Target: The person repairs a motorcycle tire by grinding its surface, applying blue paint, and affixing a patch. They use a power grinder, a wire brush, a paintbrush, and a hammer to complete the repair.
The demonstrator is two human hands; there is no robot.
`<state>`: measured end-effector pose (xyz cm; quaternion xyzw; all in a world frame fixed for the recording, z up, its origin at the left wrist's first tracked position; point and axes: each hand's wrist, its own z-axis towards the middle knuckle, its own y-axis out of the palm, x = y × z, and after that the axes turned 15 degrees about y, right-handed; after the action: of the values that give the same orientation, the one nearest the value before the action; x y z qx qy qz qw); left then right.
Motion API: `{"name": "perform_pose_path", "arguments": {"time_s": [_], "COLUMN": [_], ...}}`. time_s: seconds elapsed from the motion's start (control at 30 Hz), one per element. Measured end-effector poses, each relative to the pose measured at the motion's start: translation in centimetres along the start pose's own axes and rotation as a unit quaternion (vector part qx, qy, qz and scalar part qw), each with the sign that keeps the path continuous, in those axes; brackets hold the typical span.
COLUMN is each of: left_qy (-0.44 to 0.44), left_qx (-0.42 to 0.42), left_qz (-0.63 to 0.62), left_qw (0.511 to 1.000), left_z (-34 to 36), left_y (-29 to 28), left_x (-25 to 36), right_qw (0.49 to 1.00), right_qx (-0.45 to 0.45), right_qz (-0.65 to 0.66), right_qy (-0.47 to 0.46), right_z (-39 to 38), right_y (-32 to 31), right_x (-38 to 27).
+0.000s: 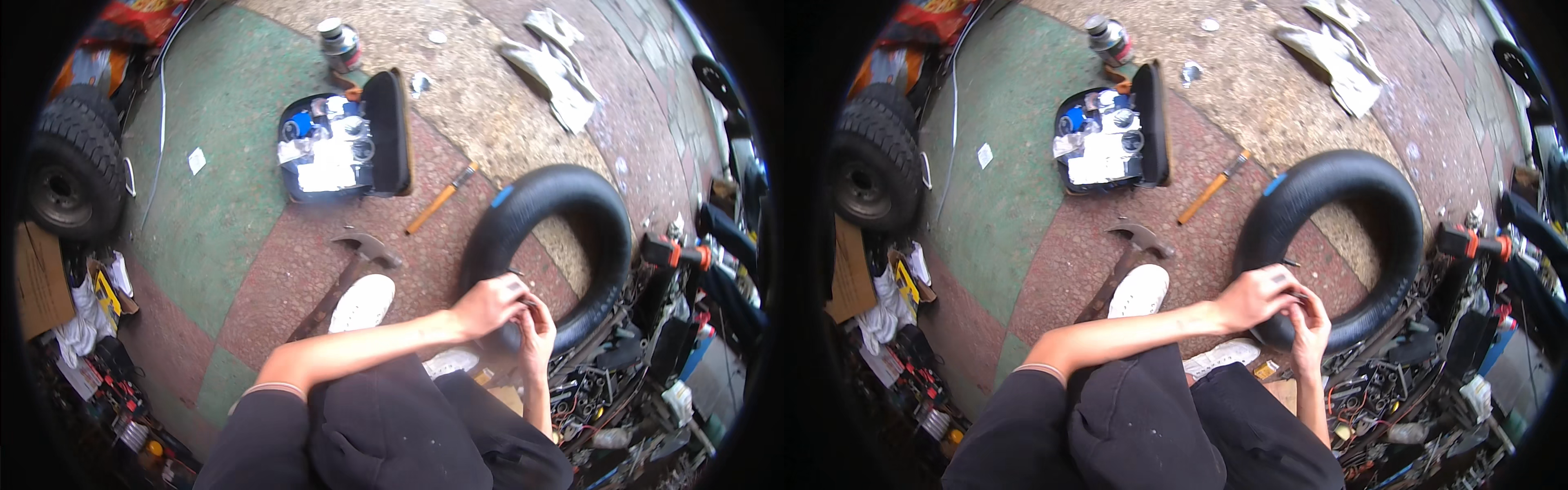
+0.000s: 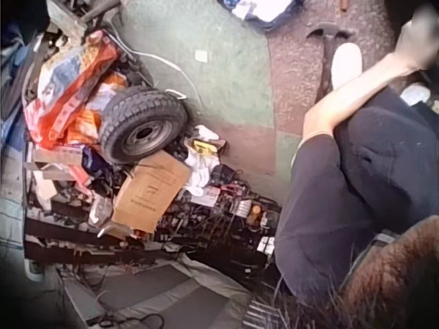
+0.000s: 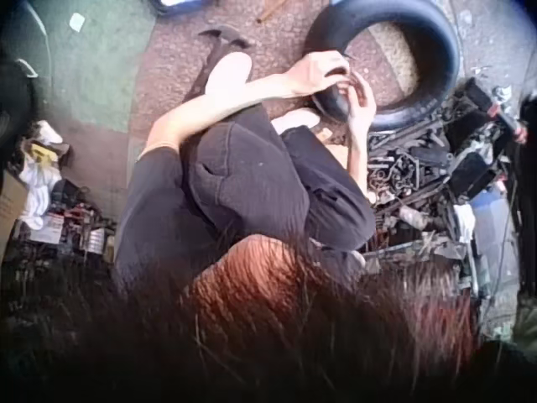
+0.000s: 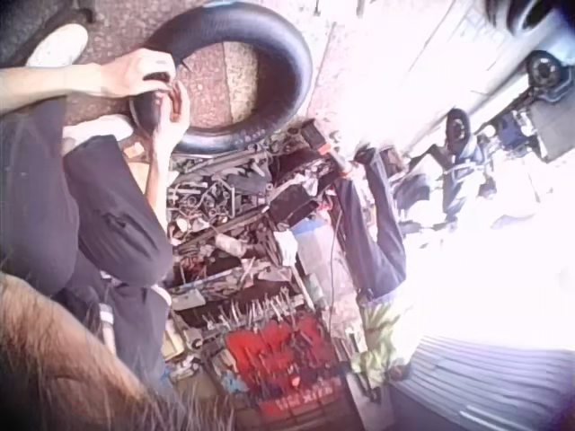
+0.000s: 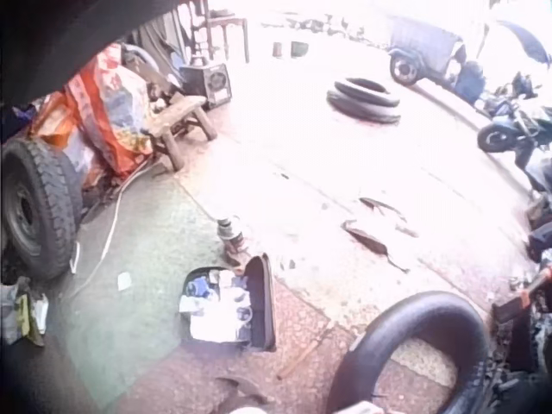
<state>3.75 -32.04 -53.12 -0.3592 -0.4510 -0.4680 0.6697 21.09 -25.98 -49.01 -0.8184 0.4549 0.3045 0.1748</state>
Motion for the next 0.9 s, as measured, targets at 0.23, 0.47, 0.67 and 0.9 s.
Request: {"name": "perform_pose_path", "arguments": {"time_s": [0.23,0.47,0.67,0.9], "left_qy": [0.012,0.047,0.03,0.022], "left_qx": [-0.084,-0.136,-0.138,-0.225], "left_qz": [0.086,0.165,0.221,0.195], "left_qw": [0.993,0.976,0.965,0.954], "left_z": [1.4,4.3,7.6,6.0], "left_y": [4.3,6.0,-1.3,-2.0], "left_x": [-2.2,-4.4,-5.5,-4.6], "right_qw": [0.971,0.967,0.966,0.979], "right_qx": [0.159,0.211,0.234,0.137], "right_qz": [0.165,0.114,0.072,0.093], "right_qy": [0.061,0.082,0.087,0.119], "right_z": [2.4,4.6,7.5,8.0], "right_y": [-2.8,-4.5,-3.5,-3.2], "right_x": [1.8,2.0,-0.9,-1.8]}}
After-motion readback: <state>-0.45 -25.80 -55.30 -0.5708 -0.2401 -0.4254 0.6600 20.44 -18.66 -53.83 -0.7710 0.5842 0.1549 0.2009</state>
